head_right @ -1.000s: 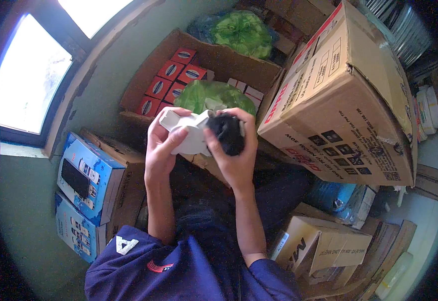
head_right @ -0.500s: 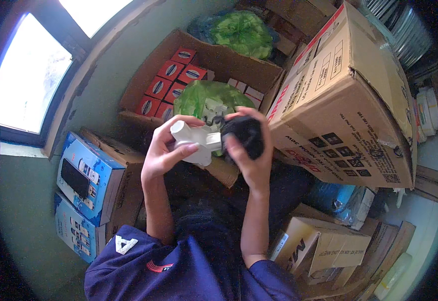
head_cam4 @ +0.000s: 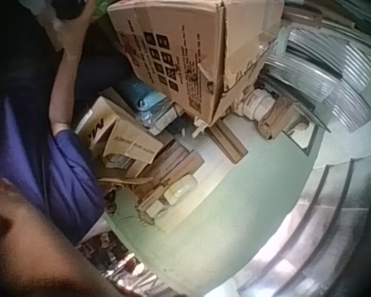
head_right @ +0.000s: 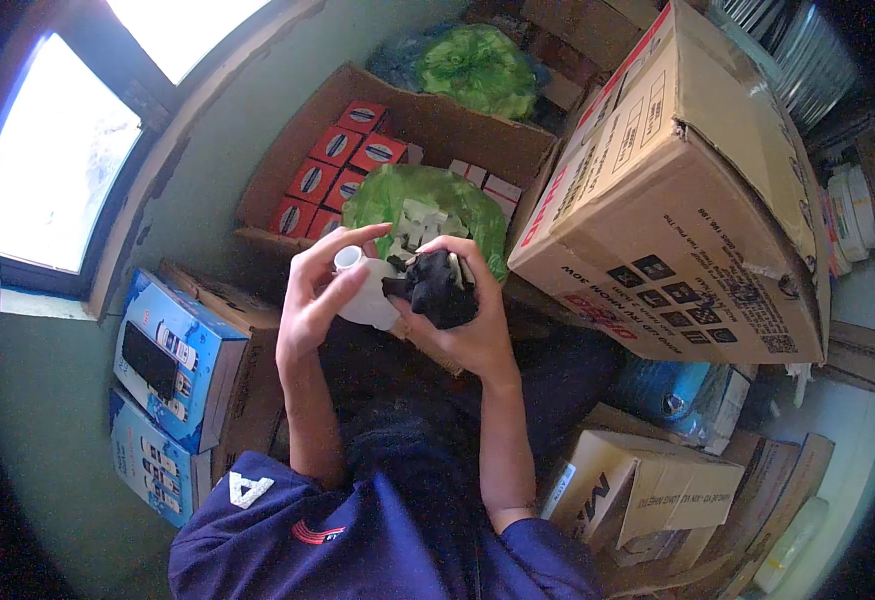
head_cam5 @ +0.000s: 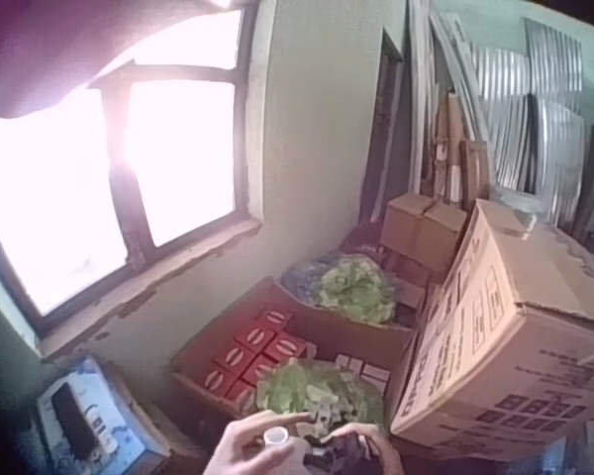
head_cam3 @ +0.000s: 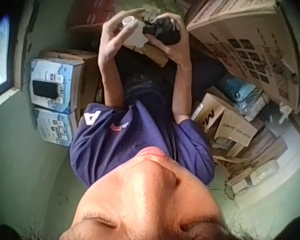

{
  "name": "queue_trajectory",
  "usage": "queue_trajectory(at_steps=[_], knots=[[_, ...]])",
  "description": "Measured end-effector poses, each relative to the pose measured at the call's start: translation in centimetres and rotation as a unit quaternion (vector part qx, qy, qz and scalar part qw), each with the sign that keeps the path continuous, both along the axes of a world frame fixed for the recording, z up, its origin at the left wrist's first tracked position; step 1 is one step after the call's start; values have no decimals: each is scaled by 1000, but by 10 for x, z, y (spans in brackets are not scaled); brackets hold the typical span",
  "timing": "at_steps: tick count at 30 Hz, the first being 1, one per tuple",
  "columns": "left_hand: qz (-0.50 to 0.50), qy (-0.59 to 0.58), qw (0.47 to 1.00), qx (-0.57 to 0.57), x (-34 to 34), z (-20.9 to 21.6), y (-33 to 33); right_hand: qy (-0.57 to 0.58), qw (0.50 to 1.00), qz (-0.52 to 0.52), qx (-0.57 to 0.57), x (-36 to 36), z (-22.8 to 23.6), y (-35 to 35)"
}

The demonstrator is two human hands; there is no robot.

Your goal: Assemble a light fixture or electrical component by fitting plastic housing parts together.

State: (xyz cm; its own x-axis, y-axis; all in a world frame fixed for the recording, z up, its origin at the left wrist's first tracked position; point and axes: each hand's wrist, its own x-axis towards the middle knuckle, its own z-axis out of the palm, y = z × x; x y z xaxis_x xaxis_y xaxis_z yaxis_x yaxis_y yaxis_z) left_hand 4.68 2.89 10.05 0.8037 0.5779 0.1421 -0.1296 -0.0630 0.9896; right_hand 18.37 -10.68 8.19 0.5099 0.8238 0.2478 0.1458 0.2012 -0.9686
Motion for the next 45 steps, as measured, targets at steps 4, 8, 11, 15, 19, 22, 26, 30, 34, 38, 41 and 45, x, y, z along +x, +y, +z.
queue_trajectory(at_steps=[4, 8, 11, 15, 19, 22, 26, 30, 34, 38, 41, 45], knots=[[139, -129, 974, -121, 15, -16, -7, 52, 997, -58, 16, -4, -8, -1], [198, -217, 935, -199, 22, -20, -8, 133, 986, -94, 39, -14, -5, 7], [210, -242, 917, -237, 38, -6, -24, 219, 957, -177, 68, -15, -3, 14], [210, -183, 915, -293, 48, -13, -41, 398, 891, -196, 96, -22, 5, 23], [246, -233, 905, -257, 50, -14, -46, 65, 958, -259, 101, -35, -1, 29], [228, -230, 910, -260, 43, -18, -30, 67, 977, -190, 63, -23, -2, 14], [81, -110, 979, -154, 29, -17, -18, 151, 954, -247, 76, -13, 2, 19], [119, -139, 966, -185, 33, -20, -19, 12, 980, -193, 55, -17, 5, 15], [153, -134, 965, -164, 29, -14, -17, -93, 979, -177, 33, -16, 13, 11], [109, -94, 980, -137, 25, -12, -16, 16, 948, -305, 85, 2, 11, 9], [99, -78, 986, -110, 21, -17, -12, -8, 974, -203, 98, 9, 30, 8], [157, -116, 971, -136, 24, -20, -15, 32, 993, -104, 50, 10, 29, 9]])
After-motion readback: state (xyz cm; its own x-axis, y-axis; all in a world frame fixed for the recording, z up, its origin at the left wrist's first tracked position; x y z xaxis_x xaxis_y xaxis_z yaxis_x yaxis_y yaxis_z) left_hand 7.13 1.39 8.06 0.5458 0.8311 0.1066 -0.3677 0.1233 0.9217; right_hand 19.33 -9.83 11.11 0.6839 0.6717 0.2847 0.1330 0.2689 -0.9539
